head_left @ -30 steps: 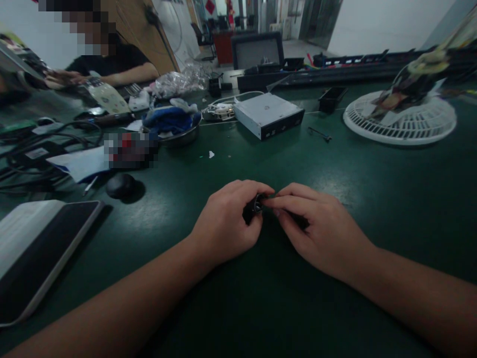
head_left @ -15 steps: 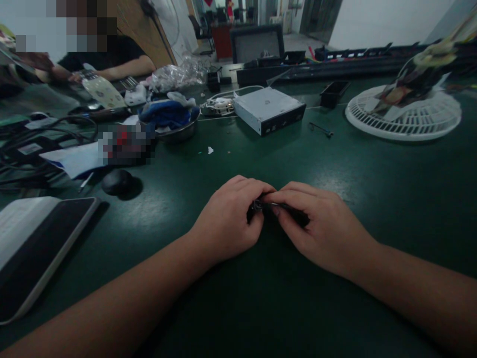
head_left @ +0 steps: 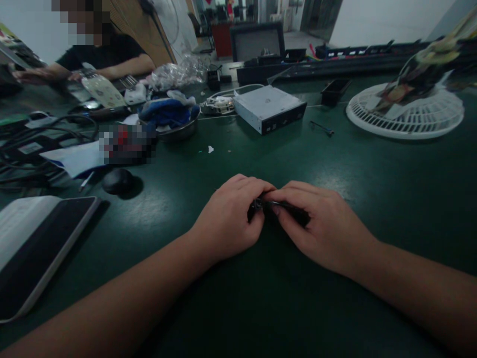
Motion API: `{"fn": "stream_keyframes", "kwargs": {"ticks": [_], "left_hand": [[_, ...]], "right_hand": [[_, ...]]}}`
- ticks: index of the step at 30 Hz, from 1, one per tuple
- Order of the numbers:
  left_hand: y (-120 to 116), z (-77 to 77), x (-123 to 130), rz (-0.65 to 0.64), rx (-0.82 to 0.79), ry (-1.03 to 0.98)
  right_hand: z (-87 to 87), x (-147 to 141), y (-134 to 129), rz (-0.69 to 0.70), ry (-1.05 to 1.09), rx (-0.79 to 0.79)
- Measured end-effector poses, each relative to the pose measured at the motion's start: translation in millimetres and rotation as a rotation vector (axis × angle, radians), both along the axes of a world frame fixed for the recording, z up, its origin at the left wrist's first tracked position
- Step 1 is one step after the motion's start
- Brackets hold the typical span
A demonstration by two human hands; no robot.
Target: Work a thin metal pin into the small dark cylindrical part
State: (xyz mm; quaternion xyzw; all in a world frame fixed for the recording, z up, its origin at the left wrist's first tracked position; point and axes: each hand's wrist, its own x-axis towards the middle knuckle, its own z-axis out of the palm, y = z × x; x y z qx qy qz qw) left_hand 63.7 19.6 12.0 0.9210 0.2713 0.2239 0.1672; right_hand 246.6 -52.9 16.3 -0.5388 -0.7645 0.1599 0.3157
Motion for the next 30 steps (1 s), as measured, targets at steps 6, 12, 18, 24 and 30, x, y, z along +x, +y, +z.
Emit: {"fn": "stream_keyframes", "kwargs": {"ticks": [6,12,18,24,30], "left_hand": [[0.6,-0.2,0.0,-0.001,-0.006,0.005],[0.1,0.8,-0.2,-0.001,-0.002,0.001],[-0.1,-0.1,-0.8,-0.007,0.026,-0.021],[-0.9,0.4,-1.4,0.000,0.040,-0.038],[-2.6,1.8,-1.7,0.011,0.065,-0.054]], "right_hand": [[-0.4,-0.2,0.1,0.001,-0.010,-0.004],[-0.3,-1.1,-0.8,-0.022,-0.011,0.016],[-1.6,-0.3,-1.6,-0.002,-0.020,0.058],[-2.0,0.3,-2.3,0.017,-0.014,0.066],[-1.5,0.0,-1.5,-0.047,-0.039,0.063]]}}
